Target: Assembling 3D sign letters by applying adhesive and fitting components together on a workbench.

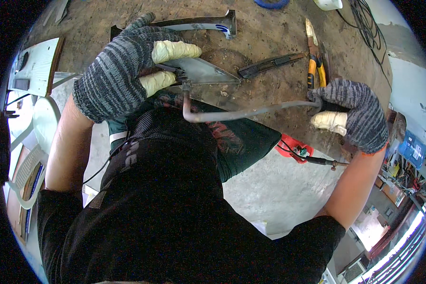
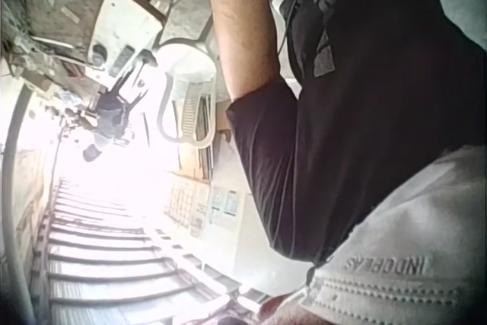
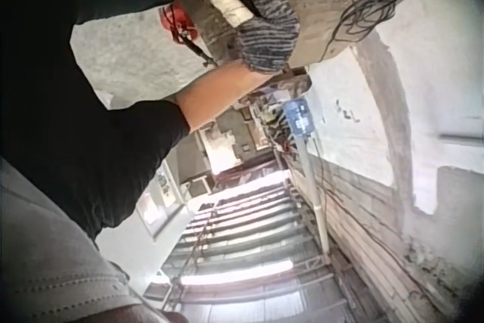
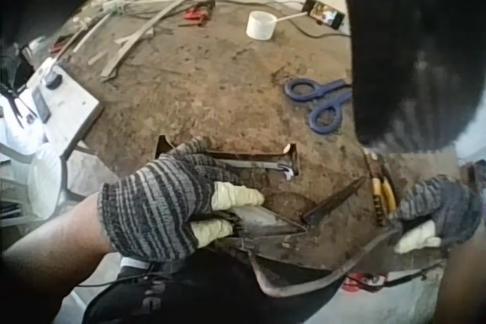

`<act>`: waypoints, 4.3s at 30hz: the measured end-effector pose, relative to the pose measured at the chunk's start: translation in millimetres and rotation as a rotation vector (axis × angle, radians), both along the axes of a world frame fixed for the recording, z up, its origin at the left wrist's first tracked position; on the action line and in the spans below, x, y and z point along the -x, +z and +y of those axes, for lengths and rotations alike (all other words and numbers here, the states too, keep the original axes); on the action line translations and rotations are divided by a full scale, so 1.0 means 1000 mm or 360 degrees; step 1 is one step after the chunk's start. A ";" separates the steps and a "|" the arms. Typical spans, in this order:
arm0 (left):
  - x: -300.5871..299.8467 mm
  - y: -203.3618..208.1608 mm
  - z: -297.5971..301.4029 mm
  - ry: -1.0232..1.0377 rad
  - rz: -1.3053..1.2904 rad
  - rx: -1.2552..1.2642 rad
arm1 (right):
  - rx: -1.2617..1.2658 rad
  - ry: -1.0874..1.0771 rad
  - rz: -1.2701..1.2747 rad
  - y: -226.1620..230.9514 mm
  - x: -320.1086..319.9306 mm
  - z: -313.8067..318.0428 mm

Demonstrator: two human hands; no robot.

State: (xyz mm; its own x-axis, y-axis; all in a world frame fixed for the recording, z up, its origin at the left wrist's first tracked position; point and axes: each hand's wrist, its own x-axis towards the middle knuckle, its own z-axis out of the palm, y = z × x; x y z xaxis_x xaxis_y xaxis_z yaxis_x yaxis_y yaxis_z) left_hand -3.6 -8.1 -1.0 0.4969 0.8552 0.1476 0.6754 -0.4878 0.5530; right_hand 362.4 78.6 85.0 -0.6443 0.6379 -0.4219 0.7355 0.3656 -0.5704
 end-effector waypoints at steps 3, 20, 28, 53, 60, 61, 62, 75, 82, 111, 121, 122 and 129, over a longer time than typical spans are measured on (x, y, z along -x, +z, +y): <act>0.001 -0.003 0.000 0.0000 -0.0023 -0.0029 | 0.0206 -0.0305 -0.0157 0.005 0.008 0.010; -0.002 -0.003 0.004 -0.0023 -0.0066 0.0028 | 0.0182 0.0019 -0.0467 0.007 0.018 0.049; -0.001 -0.002 0.005 -0.0037 -0.0061 0.0065 | 0.0011 0.0111 -0.0792 0.016 0.033 0.040; -0.001 -0.004 0.006 -0.0038 -0.0092 0.0159 | -0.0201 0.0345 -0.0424 -0.004 -0.004 0.063; -0.001 -0.004 0.006 -0.0030 -0.0061 0.0101 | 0.0105 0.0366 -0.0435 -0.039 -0.037 0.091; -0.001 -0.005 0.007 -0.0046 -0.0051 0.0078 | 0.0116 0.0361 -0.0437 -0.037 -0.031 0.089; -0.001 -0.005 0.006 -0.0045 -0.0049 0.0077 | 0.0127 0.0355 -0.0439 -0.034 -0.025 0.085; -0.001 -0.004 0.008 -0.0076 -0.0018 0.0037 | 0.0360 -0.0104 -0.0575 0.002 0.026 0.057; 0.001 -0.005 0.007 -0.0057 -0.0040 0.0049 | 0.0153 0.0083 -0.0662 0.006 0.035 0.053; -0.002 -0.003 0.001 0.0009 0.0037 0.0254 | 0.0391 -0.0503 -0.0156 -0.004 -0.141 0.023; -0.001 0.002 0.000 -0.0027 0.0135 0.0203 | 0.0540 -0.0412 0.0232 -0.017 -0.073 0.005; -0.002 0.000 0.001 -0.0036 0.0128 0.0201 | 0.0632 -0.0350 0.0281 -0.019 -0.073 0.008; -0.002 -0.005 0.002 -0.0011 0.0153 0.0181 | 0.0690 -0.0266 0.0131 -0.028 -0.071 0.030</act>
